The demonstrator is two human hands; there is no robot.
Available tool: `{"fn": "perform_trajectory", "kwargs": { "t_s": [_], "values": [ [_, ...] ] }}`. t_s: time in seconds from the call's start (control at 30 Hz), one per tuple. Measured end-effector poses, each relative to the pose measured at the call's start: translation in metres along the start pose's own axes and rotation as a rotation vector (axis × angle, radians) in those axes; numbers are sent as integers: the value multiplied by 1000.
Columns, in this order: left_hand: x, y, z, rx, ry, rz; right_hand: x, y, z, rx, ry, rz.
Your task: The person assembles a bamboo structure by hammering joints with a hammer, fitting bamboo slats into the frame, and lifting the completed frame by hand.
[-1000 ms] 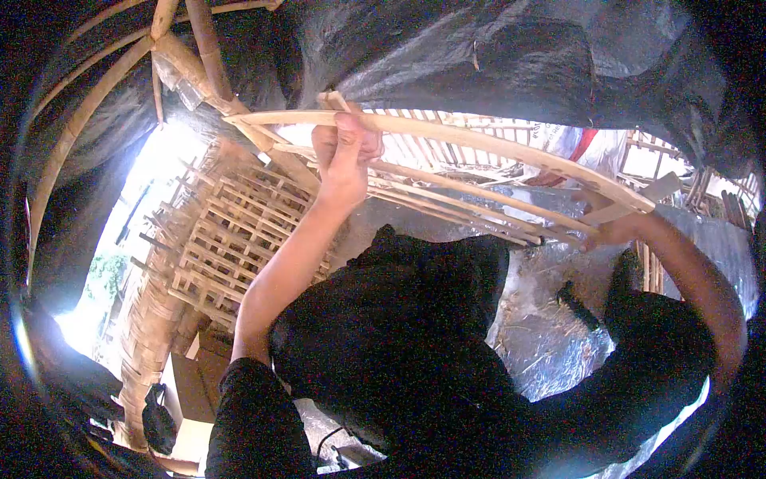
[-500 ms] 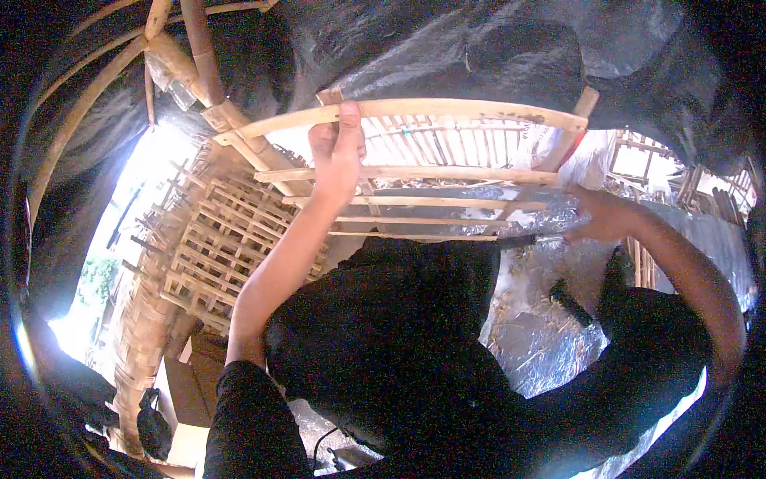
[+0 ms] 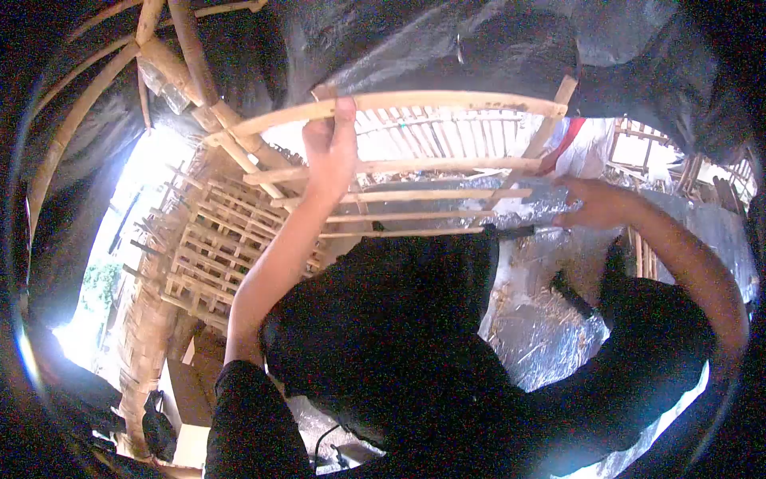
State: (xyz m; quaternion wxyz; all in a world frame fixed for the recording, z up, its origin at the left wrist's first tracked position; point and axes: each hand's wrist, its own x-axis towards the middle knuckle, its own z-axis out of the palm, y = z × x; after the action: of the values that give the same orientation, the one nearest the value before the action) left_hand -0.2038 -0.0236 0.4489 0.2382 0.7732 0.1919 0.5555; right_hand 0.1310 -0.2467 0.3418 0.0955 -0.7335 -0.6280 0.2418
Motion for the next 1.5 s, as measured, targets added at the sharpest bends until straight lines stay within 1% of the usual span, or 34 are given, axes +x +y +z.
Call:
{"fn": "perform_trajectory", "kwargs": {
  "t_s": [0.03, 0.1, 0.13, 0.23, 0.27, 0.3, 0.37, 0.47, 0.53, 0.57, 0.6, 0.63, 0.7, 0.77, 0.8, 0.83, 0.87, 0.9, 0.93, 0.97, 1.0, 1.03, 1.1, 1.13, 1.17, 1.23, 1.33, 1.43, 1.5],
  "values": [
    [1, 3, -2, 25, -27, -28, -1, -1, -1, -7, 2, -5],
    [0, 2, 3, -5, -4, 11, -2, -1, -1, -24, 0, -14],
    [1, 5, 4, -39, -12, 43, -5, -9, -5, 27, -38, 32],
    [-1, 7, 5, -2, -26, -70, 5, 8, 5, -23, -24, -2],
    [3, 1, 5, -24, -38, -60, -1, -5, 0, -35, -42, 46],
    [2, 0, -1, 35, -130, -155, -4, -11, -4, -23, -32, 13],
    [2, 4, -1, 74, -124, -76, -3, -10, -3, -12, 27, -22],
    [1, 3, 5, 50, -56, 1, -9, -22, -9, 97, 68, 3],
    [2, 12, 9, -62, 0, -55, -4, -16, -9, 59, 105, -46],
    [0, 14, 11, -119, 20, -93, -6, -19, -9, 45, 95, -23],
    [2, 5, 2, -56, -64, -111, -8, -22, -10, 31, 85, -1],
    [3, -1, 0, -107, -80, -145, -10, -29, -12, 23, 70, -3],
    [1, -6, 6, -34, -47, -46, -8, -27, -4, 52, 97, -65],
    [3, -8, -3, 117, -84, -95, -10, -56, 0, 14, -51, -105],
    [2, -10, -2, 166, -108, -118, -9, -65, 18, -12, -99, -260],
    [1, -17, 0, 177, -113, -139, -26, -113, 18, -128, -216, -396],
    [1, -22, -1, 175, -103, -178, -27, -122, 47, -11, -270, -681],
    [1, -31, -1, 166, -96, -230, -41, -164, 58, -54, -428, -807],
    [0, -36, -1, 141, -100, -289, -48, -179, 104, 56, -367, -1080],
    [-6, -80, 2, 164, 115, -264, -68, -197, 138, 151, -509, -1108],
    [-3, -56, 3, 126, 46, -353, -76, -214, 168, 212, -581, -1152],
    [-5, -72, 6, 75, 93, -330, -81, -223, 187, 229, -614, -1171],
    [-2, -81, 6, -35, 14, -350, -84, -231, 207, 262, -643, -1175],
    [-4, -64, 12, -105, -57, -340, -85, -230, 213, 272, -638, -1173],
    [-9, -53, 21, -168, -40, -333, -83, -228, 213, 275, -623, -1168],
    [-3, -52, 28, -203, -129, -303, -76, -232, 214, 286, -600, -1161],
    [-7, -39, 48, -156, -71, -301, -67, -232, 218, 290, -584, -1157],
    [-5, -59, 56, -253, -163, -246, -54, -224, 220, 282, -569, -1134],
    [-5, -62, 63, -220, -140, -288, -50, -216, 215, 279, -556, -1103]
  ]
}}
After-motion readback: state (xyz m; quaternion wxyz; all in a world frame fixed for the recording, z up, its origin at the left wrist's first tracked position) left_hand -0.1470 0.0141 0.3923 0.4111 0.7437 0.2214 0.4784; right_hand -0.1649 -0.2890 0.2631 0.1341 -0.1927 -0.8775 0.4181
